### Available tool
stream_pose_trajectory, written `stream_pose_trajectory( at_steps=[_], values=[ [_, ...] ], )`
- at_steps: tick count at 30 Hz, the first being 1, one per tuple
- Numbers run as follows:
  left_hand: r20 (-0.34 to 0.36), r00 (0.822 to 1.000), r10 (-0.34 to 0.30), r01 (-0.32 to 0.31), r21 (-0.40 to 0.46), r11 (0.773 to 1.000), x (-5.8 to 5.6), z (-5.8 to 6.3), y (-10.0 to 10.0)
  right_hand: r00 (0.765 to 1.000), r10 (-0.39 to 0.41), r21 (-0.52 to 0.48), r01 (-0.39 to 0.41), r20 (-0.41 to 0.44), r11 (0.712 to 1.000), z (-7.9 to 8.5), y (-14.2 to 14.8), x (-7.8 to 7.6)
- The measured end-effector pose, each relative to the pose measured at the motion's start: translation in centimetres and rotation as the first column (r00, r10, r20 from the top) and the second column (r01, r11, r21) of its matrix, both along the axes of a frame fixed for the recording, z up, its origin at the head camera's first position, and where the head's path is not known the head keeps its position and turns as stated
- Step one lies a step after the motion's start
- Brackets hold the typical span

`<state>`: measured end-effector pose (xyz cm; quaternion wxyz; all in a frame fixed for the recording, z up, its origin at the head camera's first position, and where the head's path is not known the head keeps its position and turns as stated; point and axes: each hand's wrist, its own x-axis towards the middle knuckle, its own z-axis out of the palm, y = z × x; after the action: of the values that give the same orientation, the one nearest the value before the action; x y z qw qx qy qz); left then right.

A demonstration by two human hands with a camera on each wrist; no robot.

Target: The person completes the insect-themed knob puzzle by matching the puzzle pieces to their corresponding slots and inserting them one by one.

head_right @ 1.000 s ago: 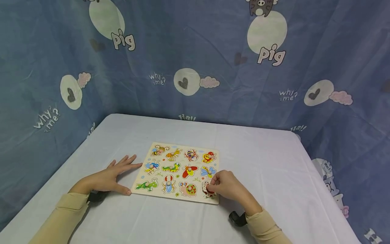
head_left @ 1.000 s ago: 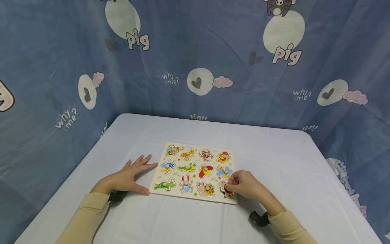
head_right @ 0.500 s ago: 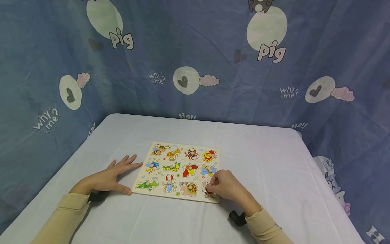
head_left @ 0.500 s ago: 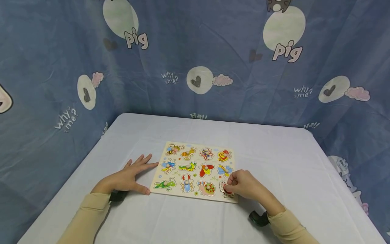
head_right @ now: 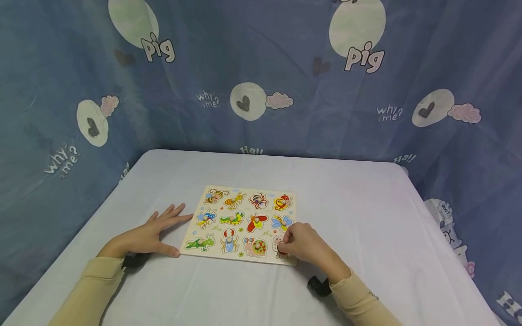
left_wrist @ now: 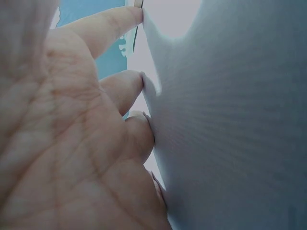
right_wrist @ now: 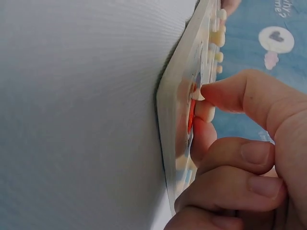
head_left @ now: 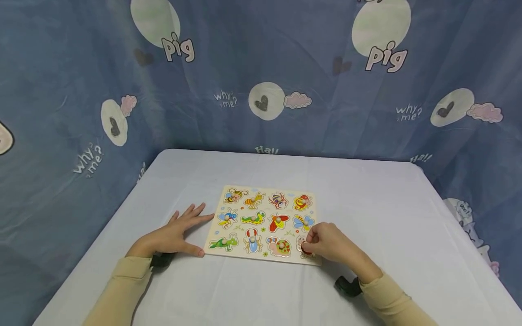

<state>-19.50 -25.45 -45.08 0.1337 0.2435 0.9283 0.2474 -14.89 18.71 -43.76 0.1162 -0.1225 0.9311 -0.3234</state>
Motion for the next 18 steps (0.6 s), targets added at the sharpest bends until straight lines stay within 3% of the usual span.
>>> stream_pose_trajectory(
  at_steps=[9,18],
  values=[
    [0.012,1.0,0.004,-0.004,0.008,1.0,0.5,0.2,-0.1,1.0,-0.01,0.011,0.01,0.005,1.0,0.2,0.0,0.6],
    [-0.017,0.998,0.054,-0.054,-0.01,0.998,2.0,0.4,0.4,0.999,0.015,0.031,-0.016,0.035,0.999,0.9,0.4,0.6]
  ],
)
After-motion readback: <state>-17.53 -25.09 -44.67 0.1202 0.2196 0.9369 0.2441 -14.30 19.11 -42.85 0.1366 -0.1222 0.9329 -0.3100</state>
